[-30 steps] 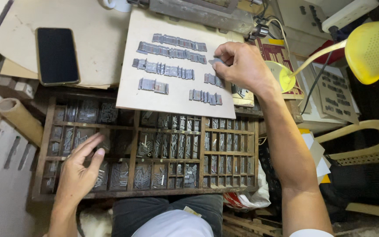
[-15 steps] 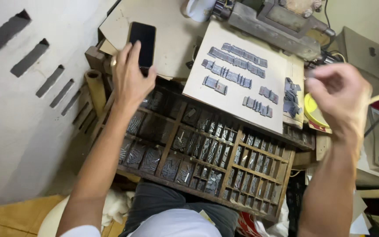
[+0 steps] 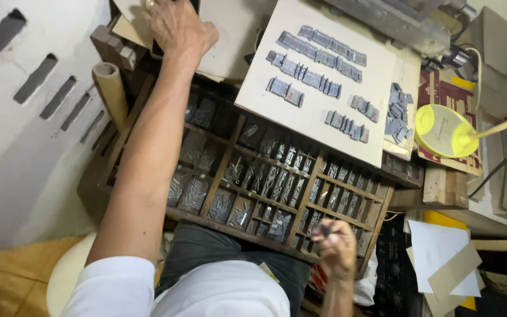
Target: The person arranges small metal printing blocks on a white board and sorts them into compartments of a wooden tray. They repeatedly pick up blocks, place them on the board, and then transfer them into the tray compartments.
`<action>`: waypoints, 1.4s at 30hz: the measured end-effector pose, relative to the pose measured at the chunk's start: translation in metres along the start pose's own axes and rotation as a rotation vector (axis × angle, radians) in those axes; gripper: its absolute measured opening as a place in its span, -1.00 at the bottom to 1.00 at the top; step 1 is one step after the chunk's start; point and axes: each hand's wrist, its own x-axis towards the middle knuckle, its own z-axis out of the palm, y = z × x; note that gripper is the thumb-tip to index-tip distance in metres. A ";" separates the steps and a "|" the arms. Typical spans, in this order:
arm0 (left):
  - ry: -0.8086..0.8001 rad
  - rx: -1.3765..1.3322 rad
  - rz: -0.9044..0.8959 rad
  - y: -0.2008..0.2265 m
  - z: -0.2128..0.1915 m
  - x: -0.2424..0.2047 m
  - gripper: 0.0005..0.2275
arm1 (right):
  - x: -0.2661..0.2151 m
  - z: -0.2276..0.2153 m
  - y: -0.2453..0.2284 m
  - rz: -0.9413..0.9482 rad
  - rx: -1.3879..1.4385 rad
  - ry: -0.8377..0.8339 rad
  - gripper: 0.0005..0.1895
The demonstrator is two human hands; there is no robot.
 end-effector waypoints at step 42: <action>-0.775 -1.465 0.460 -0.001 -0.033 -0.378 -0.80 | 0.000 0.117 0.000 -0.186 -0.681 0.195 -0.81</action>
